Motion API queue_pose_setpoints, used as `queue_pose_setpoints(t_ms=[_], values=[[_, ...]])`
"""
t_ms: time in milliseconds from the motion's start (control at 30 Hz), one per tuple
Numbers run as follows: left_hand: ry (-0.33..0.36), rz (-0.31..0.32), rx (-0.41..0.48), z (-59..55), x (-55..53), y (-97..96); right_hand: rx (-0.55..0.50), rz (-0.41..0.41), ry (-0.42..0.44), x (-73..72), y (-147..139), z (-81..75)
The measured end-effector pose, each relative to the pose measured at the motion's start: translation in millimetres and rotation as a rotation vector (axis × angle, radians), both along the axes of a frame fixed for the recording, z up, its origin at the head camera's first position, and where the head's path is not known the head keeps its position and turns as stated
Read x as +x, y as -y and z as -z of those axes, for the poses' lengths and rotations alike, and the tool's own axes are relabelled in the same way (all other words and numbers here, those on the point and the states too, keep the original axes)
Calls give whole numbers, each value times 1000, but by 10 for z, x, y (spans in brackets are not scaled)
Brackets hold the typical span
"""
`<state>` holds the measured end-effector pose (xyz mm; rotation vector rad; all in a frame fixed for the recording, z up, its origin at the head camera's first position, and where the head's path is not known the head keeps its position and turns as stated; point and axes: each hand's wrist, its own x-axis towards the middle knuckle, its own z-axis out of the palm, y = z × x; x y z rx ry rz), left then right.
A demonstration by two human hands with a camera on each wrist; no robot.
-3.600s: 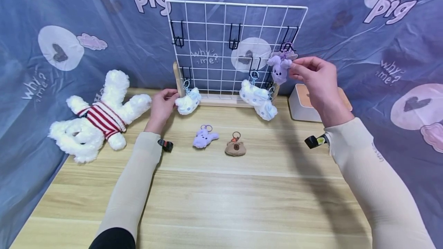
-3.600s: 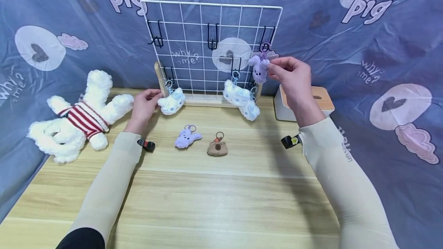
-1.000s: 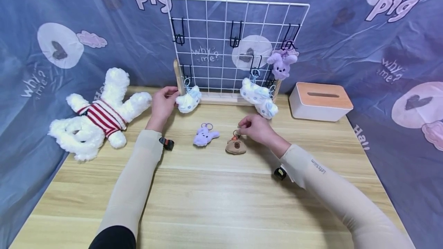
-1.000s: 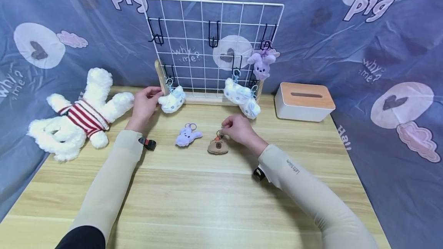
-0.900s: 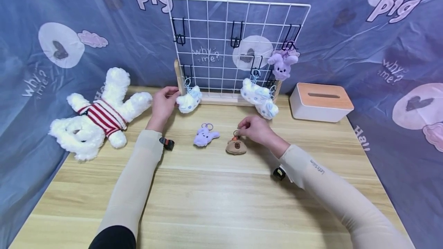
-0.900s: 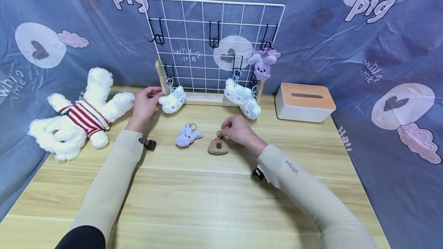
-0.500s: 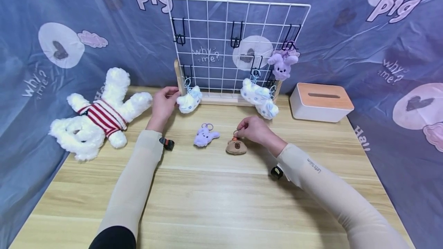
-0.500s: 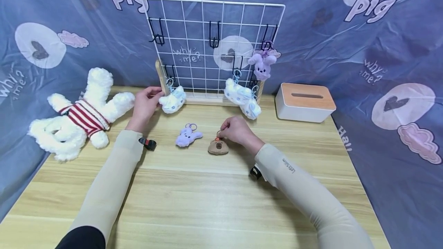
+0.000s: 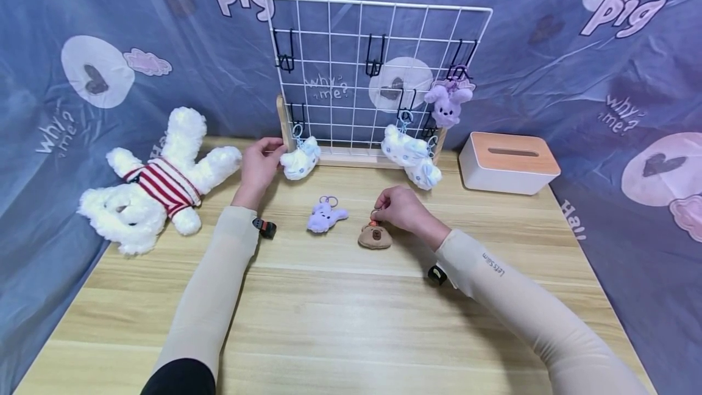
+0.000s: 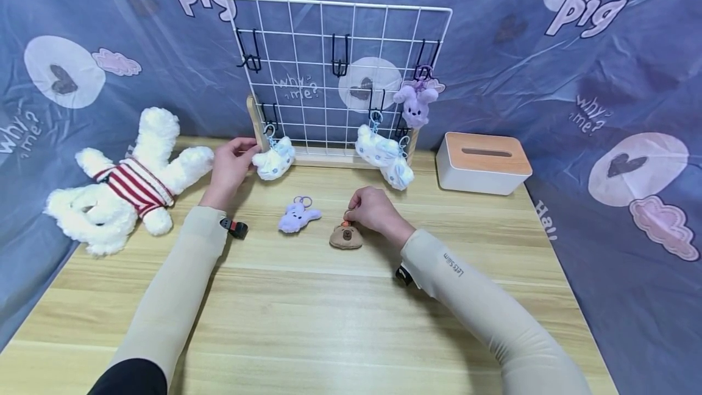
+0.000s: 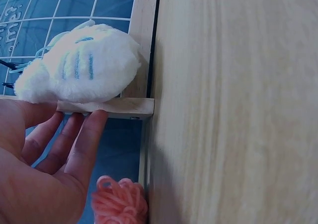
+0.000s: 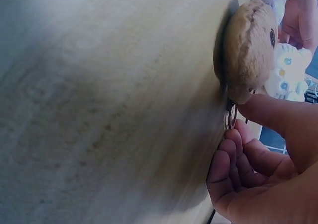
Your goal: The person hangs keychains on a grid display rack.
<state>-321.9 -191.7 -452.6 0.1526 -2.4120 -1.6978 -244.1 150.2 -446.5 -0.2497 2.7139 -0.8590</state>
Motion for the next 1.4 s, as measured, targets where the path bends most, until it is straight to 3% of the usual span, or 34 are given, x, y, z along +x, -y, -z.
queue_pose_setpoints(t_ms=[800,1100,1400], values=[[23,6,3,-25,2,0,0,-16,15,2,10,-31],[21,12,5,-3,1,2,-93,-16,20,56,-23,-52],[25,9,0,1,-3,5,-201,30,-3,124,-22,-172]])
